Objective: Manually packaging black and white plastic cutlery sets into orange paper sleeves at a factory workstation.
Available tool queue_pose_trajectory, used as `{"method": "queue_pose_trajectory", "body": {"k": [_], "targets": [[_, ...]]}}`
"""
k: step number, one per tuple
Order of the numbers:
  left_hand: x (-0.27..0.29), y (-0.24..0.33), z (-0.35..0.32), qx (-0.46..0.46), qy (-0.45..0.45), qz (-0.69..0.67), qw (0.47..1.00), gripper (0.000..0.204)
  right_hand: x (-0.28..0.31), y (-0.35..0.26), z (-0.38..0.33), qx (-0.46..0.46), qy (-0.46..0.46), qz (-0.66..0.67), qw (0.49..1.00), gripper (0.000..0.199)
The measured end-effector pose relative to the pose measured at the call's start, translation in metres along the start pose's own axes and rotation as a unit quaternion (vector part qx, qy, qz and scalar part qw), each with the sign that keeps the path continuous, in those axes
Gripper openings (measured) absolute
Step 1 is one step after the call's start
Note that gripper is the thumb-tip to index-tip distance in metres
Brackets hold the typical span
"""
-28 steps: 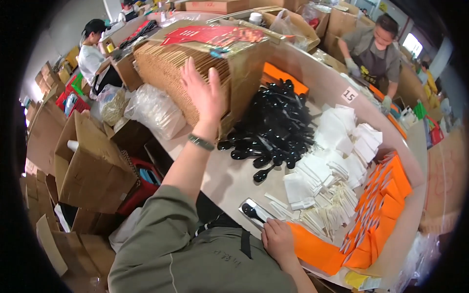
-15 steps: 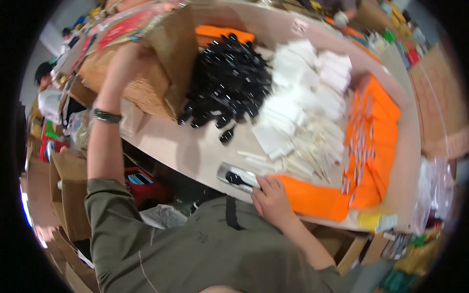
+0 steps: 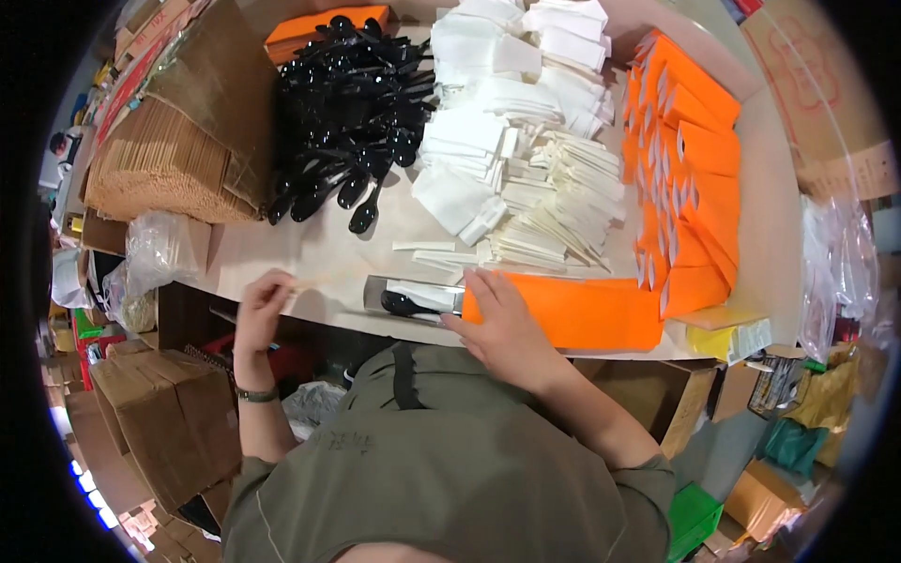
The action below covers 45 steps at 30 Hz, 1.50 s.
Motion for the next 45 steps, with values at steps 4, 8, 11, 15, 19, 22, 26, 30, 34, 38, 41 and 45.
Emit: {"method": "queue_pose_trajectory", "body": {"k": [4,8,11,15,19,22,26,30,34,38,41,45], "targets": [[-0.028,0.024,0.031,-0.049,-0.113,0.175,0.977,0.011,0.000,0.005,0.001,-0.007,-0.019,-0.020,1.000,0.036],[-0.063,0.025,0.043,-0.078,-0.099,0.207,0.970,0.012,-0.004,0.003,0.013,0.011,-0.007,-0.008,1.000,0.041],[-0.124,0.071,0.032,-0.068,-0.049,0.235,0.968,0.029,-0.012,-0.008,0.024,0.005,0.002,0.020,1.000,0.047],[-0.130,0.072,0.031,-0.073,0.067,0.290,0.952,0.044,-0.010,-0.001,0.019,-0.047,0.030,-0.044,0.997,0.052],[-0.169,0.090,0.015,-0.039,-0.137,0.053,0.988,0.043,-0.012,0.003,0.015,-0.040,0.035,-0.038,0.998,0.054],[-0.176,0.103,0.000,-0.060,-0.225,-0.099,0.968,0.064,-0.005,0.007,0.014,-0.030,0.038,-0.014,0.999,0.049],[-0.131,0.128,-0.001,-0.276,0.042,0.356,0.892,0.078,0.020,-0.007,0.022,0.012,0.024,0.009,1.000,0.040],[-0.148,0.106,0.013,-0.362,-0.024,0.424,0.830,0.058,0.030,0.019,0.026,-0.032,-0.018,0.046,0.998,0.025],[-0.126,0.108,0.025,-0.193,-0.025,0.393,0.899,0.037,0.159,0.106,-0.026,-0.087,0.095,-0.141,0.982,0.025],[-0.161,0.106,0.005,-0.052,-0.316,0.079,0.944,0.046,0.110,0.051,-0.035,-0.099,0.010,0.025,0.995,0.036],[-0.205,0.125,-0.011,-0.275,-0.353,0.034,0.894,0.050,0.033,0.039,-0.017,0.041,-0.085,-0.023,0.995,0.040],[-0.182,0.120,0.007,-0.097,-0.457,0.096,0.879,0.040,0.040,0.015,-0.011,-0.007,0.033,-0.078,0.996,0.039]]}}
Point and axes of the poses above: each hand's wrist, its own z-axis towards the middle knuckle, its own x-axis out of the back of the hand, y = z × x, the point moved 4 cm from there along z, towards the middle knuckle, and after that the axes turned 13 degrees about z, right-handed, at the moved point
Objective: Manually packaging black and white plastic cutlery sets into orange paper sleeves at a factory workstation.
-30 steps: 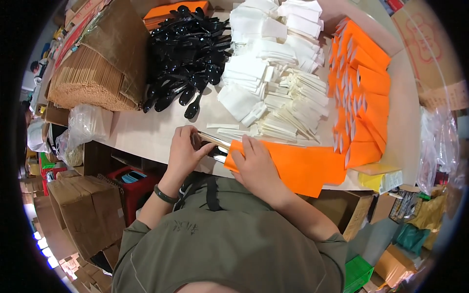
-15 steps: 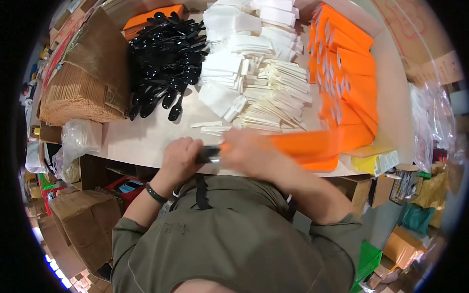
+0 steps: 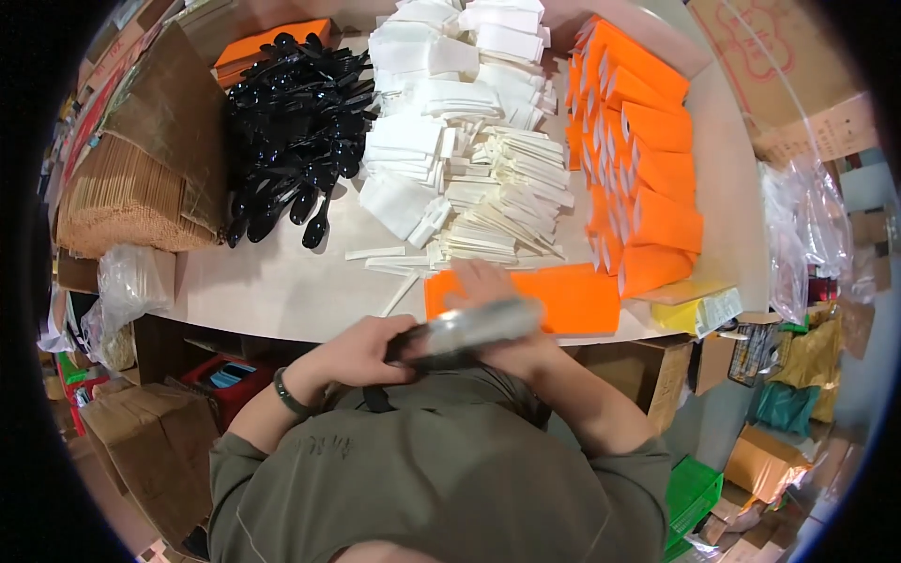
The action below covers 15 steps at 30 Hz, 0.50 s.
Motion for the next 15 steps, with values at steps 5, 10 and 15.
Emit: {"method": "queue_pose_trajectory", "body": {"k": [5,10,15], "targets": [[0.038,-0.046,0.008,0.200,0.307,0.191,0.911,0.034,-0.028,0.007,0.010,-0.289,-0.058,0.072,0.953,0.034],[0.033,-0.047,-0.011,0.098,0.380,0.197,0.898,0.046,-0.032,0.012,0.015,-0.286,0.020,0.053,0.956,0.024],[0.023,-0.059,-0.056,0.078,0.253,0.330,0.906,0.067,-0.035,0.024,0.019,-0.385,0.029,0.108,0.916,0.018]]}}
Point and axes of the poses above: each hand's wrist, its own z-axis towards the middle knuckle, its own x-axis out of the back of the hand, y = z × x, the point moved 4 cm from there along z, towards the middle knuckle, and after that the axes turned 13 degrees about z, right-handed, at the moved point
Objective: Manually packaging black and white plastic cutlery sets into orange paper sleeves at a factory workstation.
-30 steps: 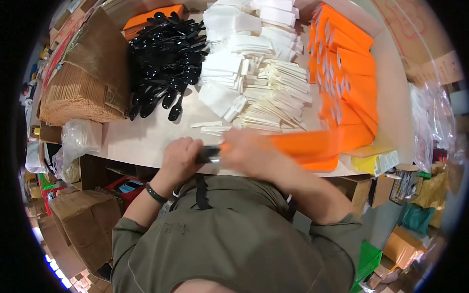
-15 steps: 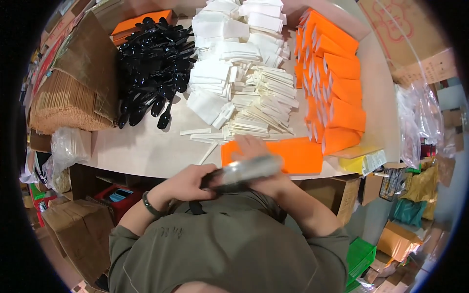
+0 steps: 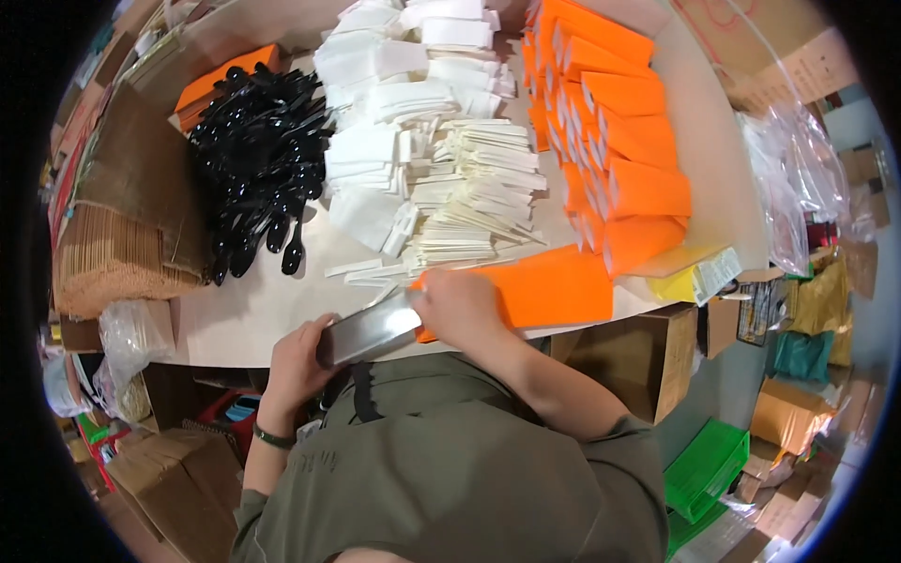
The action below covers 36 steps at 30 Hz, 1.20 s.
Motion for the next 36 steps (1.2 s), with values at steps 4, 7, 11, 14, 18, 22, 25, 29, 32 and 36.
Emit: {"method": "queue_pose_trajectory", "body": {"k": [4,7,11,14,18,22,25,29,32,36], "targets": [[0.011,0.018,0.023,-0.049,-0.029,0.035,0.998,0.064,-0.036,-0.027,-0.007,0.125,-0.071,0.052,0.988,0.022],[0.014,0.025,0.030,-0.074,-0.002,0.002,0.997,0.068,0.012,-0.019,0.019,0.077,0.019,0.066,0.995,0.017],[0.012,0.006,0.019,-0.055,0.101,-0.026,0.993,0.070,0.094,0.080,0.066,0.079,0.204,0.026,0.975,0.019],[0.016,-0.013,0.012,0.021,0.130,-0.012,0.991,0.060,0.101,0.086,0.064,0.090,0.179,-0.066,0.978,0.015],[0.037,-0.042,0.002,0.086,0.226,0.007,0.970,0.040,0.103,0.037,0.051,0.179,0.245,-0.213,0.929,0.012],[0.034,-0.064,0.030,0.182,0.265,-0.028,0.946,0.020,0.041,-0.029,0.061,0.278,0.135,-0.059,0.949,0.008],[0.037,-0.044,0.076,0.133,0.286,0.041,0.948,0.031,-0.019,-0.054,0.086,0.296,0.060,-0.155,0.941,0.004],[0.025,-0.051,0.095,0.181,0.222,0.050,0.957,0.021,-0.043,-0.052,0.094,0.292,0.072,-0.198,0.933,0.005],[0.026,-0.063,0.077,0.187,0.132,0.065,0.971,0.018,-0.031,-0.055,0.103,0.260,0.019,-0.171,0.950,0.005],[0.026,-0.081,0.042,0.177,0.242,-0.060,0.952,0.019,-0.014,-0.087,0.064,0.283,-0.063,-0.037,0.956,0.008]]}}
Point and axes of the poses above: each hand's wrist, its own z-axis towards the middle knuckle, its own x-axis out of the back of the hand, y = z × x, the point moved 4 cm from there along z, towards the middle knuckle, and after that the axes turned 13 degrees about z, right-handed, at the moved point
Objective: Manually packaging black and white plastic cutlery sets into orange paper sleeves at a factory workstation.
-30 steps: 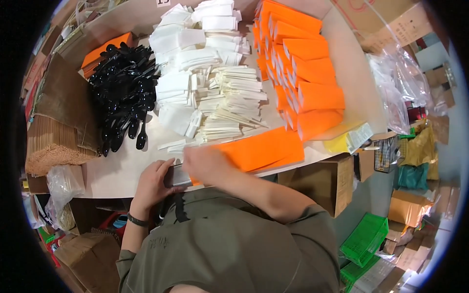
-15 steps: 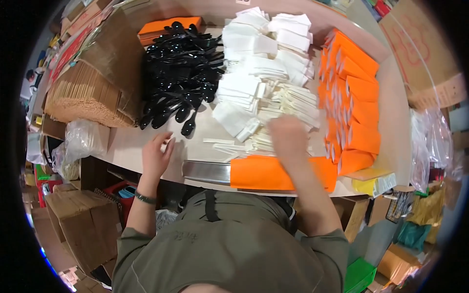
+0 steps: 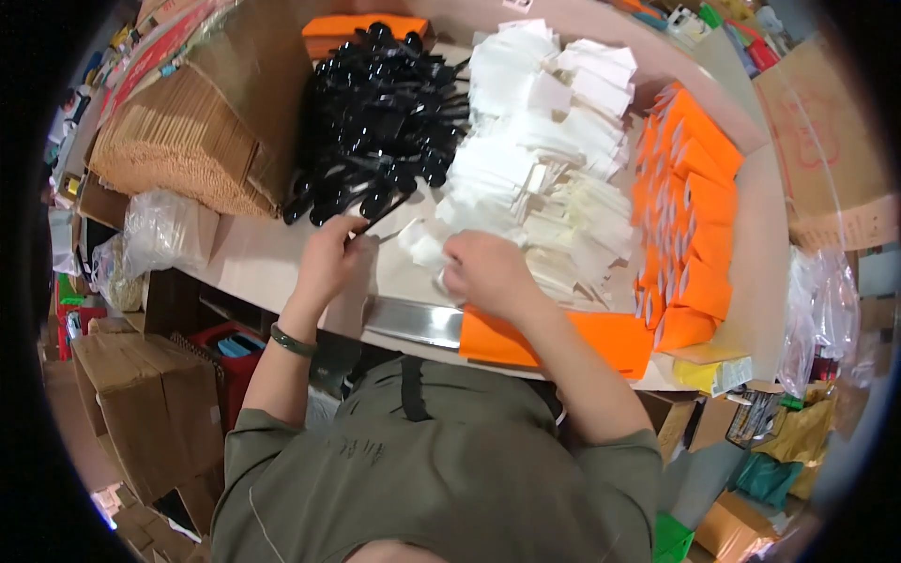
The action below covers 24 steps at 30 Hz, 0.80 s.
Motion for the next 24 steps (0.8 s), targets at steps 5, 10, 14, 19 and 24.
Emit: {"method": "queue_pose_trajectory", "body": {"k": [5,10,14,19,24], "targets": [[0.011,0.005,-0.022,0.040,-0.008,-0.107,0.993,0.022,-0.052,-0.026,-0.042,0.119,-0.147,-0.021,0.982,0.013],[-0.003,0.008,-0.066,0.092,0.010,-0.191,0.977,0.017,-0.047,-0.030,-0.041,0.063,-0.107,-0.003,0.992,0.009],[-0.015,0.012,-0.072,0.079,0.017,-0.188,0.979,0.016,-0.049,-0.031,-0.039,0.010,-0.065,0.043,0.997,0.013],[-0.008,0.008,-0.074,0.107,0.034,-0.217,0.970,0.015,-0.028,-0.011,-0.017,0.016,0.033,0.049,0.998,0.010],[0.005,0.007,-0.084,0.111,0.011,-0.214,0.970,0.014,0.014,-0.004,-0.020,0.038,0.177,0.024,0.983,0.008]]}}
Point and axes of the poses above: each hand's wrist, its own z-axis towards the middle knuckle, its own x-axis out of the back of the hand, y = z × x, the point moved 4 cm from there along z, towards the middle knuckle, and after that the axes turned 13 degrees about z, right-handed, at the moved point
